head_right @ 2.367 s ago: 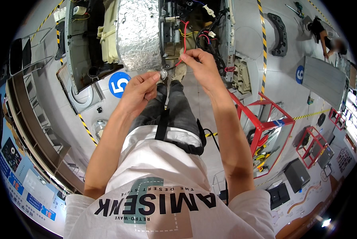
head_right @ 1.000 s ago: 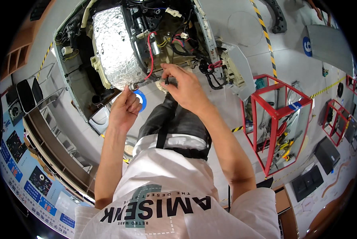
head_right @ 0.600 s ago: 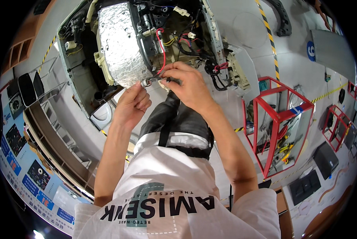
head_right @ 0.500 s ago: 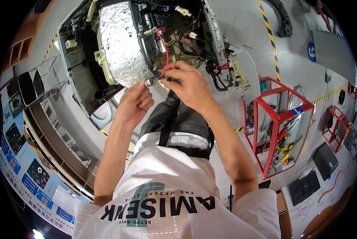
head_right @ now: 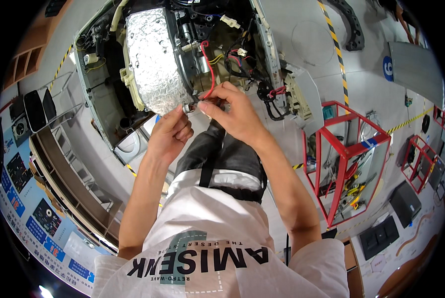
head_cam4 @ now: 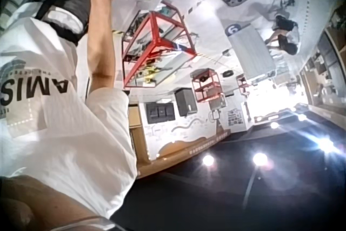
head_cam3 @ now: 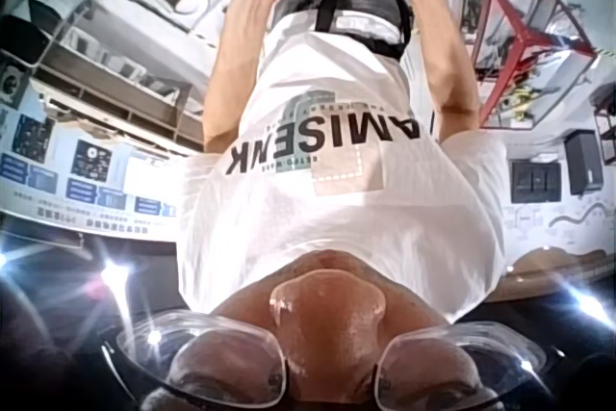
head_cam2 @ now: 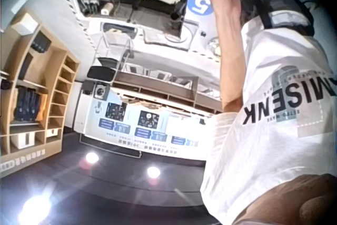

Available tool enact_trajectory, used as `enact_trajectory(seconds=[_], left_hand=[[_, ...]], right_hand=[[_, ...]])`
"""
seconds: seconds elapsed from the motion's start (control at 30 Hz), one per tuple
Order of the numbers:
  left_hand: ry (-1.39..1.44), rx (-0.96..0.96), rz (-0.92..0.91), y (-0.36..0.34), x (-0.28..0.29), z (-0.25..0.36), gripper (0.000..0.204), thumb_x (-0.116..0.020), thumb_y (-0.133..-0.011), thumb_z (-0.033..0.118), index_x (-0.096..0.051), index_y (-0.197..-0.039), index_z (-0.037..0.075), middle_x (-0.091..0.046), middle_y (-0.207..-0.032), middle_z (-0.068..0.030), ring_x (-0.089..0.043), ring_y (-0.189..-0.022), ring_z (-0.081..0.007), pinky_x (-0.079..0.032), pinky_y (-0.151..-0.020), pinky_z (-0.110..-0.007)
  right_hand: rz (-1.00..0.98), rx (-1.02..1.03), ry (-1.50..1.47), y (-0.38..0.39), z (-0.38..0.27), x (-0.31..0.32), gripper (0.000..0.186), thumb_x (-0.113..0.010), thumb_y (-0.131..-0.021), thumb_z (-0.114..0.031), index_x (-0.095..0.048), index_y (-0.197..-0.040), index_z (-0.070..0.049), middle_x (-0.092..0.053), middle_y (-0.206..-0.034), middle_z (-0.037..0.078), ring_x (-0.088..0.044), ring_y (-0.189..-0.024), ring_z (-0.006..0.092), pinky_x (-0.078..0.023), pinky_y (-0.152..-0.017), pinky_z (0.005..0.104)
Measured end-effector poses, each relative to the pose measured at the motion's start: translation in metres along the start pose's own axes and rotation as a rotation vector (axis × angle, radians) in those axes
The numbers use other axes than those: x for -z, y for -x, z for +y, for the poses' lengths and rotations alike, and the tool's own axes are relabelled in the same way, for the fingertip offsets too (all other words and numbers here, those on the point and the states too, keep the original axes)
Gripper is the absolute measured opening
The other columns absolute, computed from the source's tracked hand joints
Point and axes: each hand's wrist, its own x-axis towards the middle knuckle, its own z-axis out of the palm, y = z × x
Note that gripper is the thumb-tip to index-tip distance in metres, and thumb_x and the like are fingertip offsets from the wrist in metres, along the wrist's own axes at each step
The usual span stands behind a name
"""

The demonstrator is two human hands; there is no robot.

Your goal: The person picks up screws from a plastic tray and then connects several wires to the back of a washing machine drum assembly by hand.

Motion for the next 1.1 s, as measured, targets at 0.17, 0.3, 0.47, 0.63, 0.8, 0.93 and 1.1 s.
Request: enact_trajectory(seconds=[0.17,0.3,0.47,0.63,0.8,0.93,1.1], left_hand=[[0.078,-0.048,0.031,0.005,0.006,0.003,0.033,-0.055,-0.095,0.029,-0.041,-0.069,0.014,-0.024,-0.054,0.0062,-0.023,-0.048,-0.0080,-0.023,-0.050,-0.024],[0.176,-0.032,0.096,0.009,0.019,0.008,0.031,-0.055,-0.095,0.028,-0.043,-0.070,0.014,-0.024,-0.054,0.0058,-0.023,-0.048,-0.0078,-0.023,-0.049,-0.024],[0.296,-0.052,0.116,0.010,0.038,0.013,0.029,-0.055,-0.094,0.029,-0.047,-0.071,0.013,-0.024,-0.053,0.0058,-0.024,-0.048,-0.0079,-0.023,-0.049,-0.024],[0.307,-0.054,0.159,0.008,0.047,0.015,0.028,-0.056,-0.094,0.029,-0.049,-0.072,0.012,-0.023,-0.053,0.0060,-0.023,-0.048,-0.0079,-0.022,-0.049,-0.024],[0.223,-0.061,0.168,0.012,0.041,0.013,0.029,-0.055,-0.094,0.029,-0.048,-0.073,0.011,-0.025,-0.053,0.0055,-0.026,-0.049,-0.0081,-0.024,-0.049,-0.025],[0.103,-0.087,0.150,0.015,0.033,0.009,0.029,-0.056,-0.094,0.030,-0.047,-0.074,0.011,-0.028,-0.053,0.0047,-0.029,-0.050,-0.0094,-0.026,-0.051,-0.025],[-0.032,-0.132,0.078,0.013,0.027,0.008,0.029,-0.058,-0.093,0.032,-0.050,-0.074,0.010,-0.029,-0.053,0.0052,-0.031,-0.051,-0.0089,-0.028,-0.052,-0.024]], right_hand=[[0.079,0.014,-0.076,-0.003,-0.002,0.007,0.020,-0.069,-0.083,-0.017,-0.066,-0.093,0.000,-0.058,-0.086,0.003,-0.053,-0.075,0.0108,-0.041,-0.067,0.0234],[0.167,-0.064,-0.140,-0.006,-0.006,0.017,0.016,-0.067,-0.084,-0.014,-0.066,-0.092,0.000,-0.058,-0.086,0.002,-0.053,-0.076,0.0082,-0.042,-0.069,0.0226],[0.245,-0.006,-0.080,-0.013,-0.018,0.035,0.019,-0.060,-0.091,-0.014,-0.063,-0.102,0.000,-0.059,-0.088,0.001,-0.054,-0.081,0.0072,-0.043,-0.074,0.0216],[0.303,0.046,-0.180,-0.036,-0.028,0.048,0.022,-0.059,-0.091,-0.015,-0.061,-0.108,-0.001,-0.061,-0.094,0.003,-0.058,-0.084,0.0091,-0.046,-0.078,0.0236],[0.295,0.144,-0.114,-0.061,-0.036,0.063,0.020,-0.056,-0.092,-0.009,-0.058,-0.108,0.003,-0.059,-0.089,0.005,-0.059,-0.075,0.0095,-0.048,-0.071,0.0223],[0.234,0.073,0.175,-0.073,-0.045,0.080,0.018,-0.056,-0.091,-0.013,-0.062,-0.103,-0.001,-0.062,-0.085,0.005,-0.060,-0.072,0.0101,-0.049,-0.068,0.0252],[0.298,0.085,0.552,-0.055,-0.068,0.099,0.022,-0.062,-0.086,-0.016,-0.061,-0.100,0.001,-0.061,-0.093,0.016,-0.059,-0.083,0.0233,-0.046,-0.073,0.0317]])
